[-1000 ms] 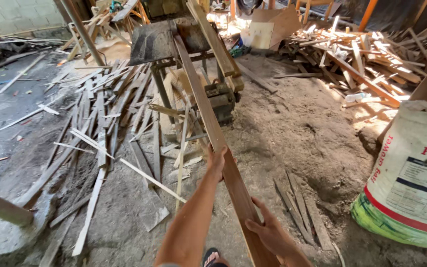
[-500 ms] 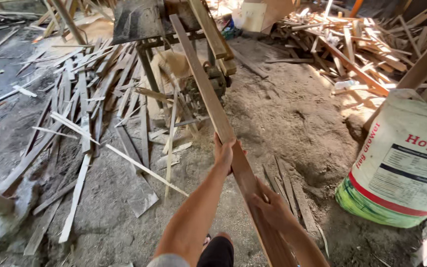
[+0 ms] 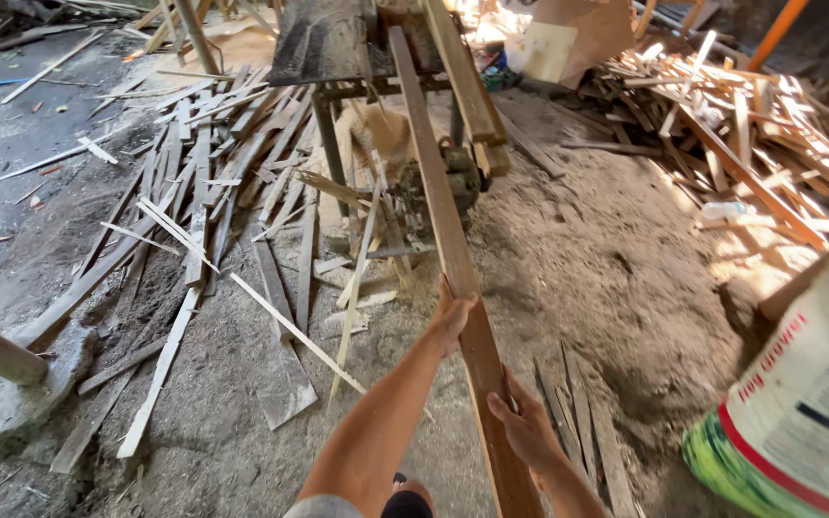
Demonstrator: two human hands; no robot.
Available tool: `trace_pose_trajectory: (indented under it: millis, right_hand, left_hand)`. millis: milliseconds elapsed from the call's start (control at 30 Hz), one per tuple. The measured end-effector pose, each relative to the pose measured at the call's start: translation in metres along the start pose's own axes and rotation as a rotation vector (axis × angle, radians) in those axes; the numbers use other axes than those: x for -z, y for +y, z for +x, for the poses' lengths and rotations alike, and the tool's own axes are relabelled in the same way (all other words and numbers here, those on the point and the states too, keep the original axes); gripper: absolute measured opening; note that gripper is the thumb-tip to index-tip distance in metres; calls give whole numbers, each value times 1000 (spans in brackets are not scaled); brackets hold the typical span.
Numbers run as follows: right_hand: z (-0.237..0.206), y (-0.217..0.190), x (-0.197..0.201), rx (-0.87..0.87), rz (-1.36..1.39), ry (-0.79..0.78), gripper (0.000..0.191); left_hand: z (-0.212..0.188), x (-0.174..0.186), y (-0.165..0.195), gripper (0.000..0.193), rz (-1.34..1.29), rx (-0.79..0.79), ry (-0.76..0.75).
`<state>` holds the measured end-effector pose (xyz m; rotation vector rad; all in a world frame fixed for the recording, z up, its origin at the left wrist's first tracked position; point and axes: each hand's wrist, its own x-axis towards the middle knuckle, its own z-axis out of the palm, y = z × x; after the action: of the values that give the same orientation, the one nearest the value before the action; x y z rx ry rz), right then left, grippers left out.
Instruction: The person feeds long wooden boards one at a time through a stationary planing machine, guiding each board by hand as it is surfaced. The person then carries the planed boards to a pile and stacks them with other finished boards on a rack.
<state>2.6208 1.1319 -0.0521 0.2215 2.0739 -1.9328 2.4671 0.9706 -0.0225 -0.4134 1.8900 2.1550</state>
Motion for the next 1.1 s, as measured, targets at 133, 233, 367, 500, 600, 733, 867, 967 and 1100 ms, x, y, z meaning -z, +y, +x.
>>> trace_pose_trajectory:
  millis: [133,233,367,500,600,733,867,967,1100]
  right_hand:
    - [75,-15,-15,6,-36,2,67]
    - [132,-43,-30,-20,-57,24,66]
    - [208,-102,-59,-96,-113,21,66]
    - [306,-157,-88,-261,-163,58,65]
    - [406,-184,-104,-215,-250,72,62]
    - [514,-177,-115,39,-173,41,63]
    - [534,-139,-118,235,-162,20,67]
    - [541,-134,-123,-205,-288,158,65]
    - [578,-167,-136,44,-217,100,63]
  left_hand:
    - [46,22,2,86,-1,-42,-62]
    - [80,41,11,83,13,-34,-74]
    - [136,66,37,84,-20,-13,-94]
    - [218,96,66,86,7,65,-81]
    - [297,116,91,81,-74,19,-70]
    - [402,129,136,72,146,-259,167]
    - [473,144,191,68,331,-80,326]
    - [498,156,218,68,351,-54,300]
    - [504,167,233,65,119,166,131]
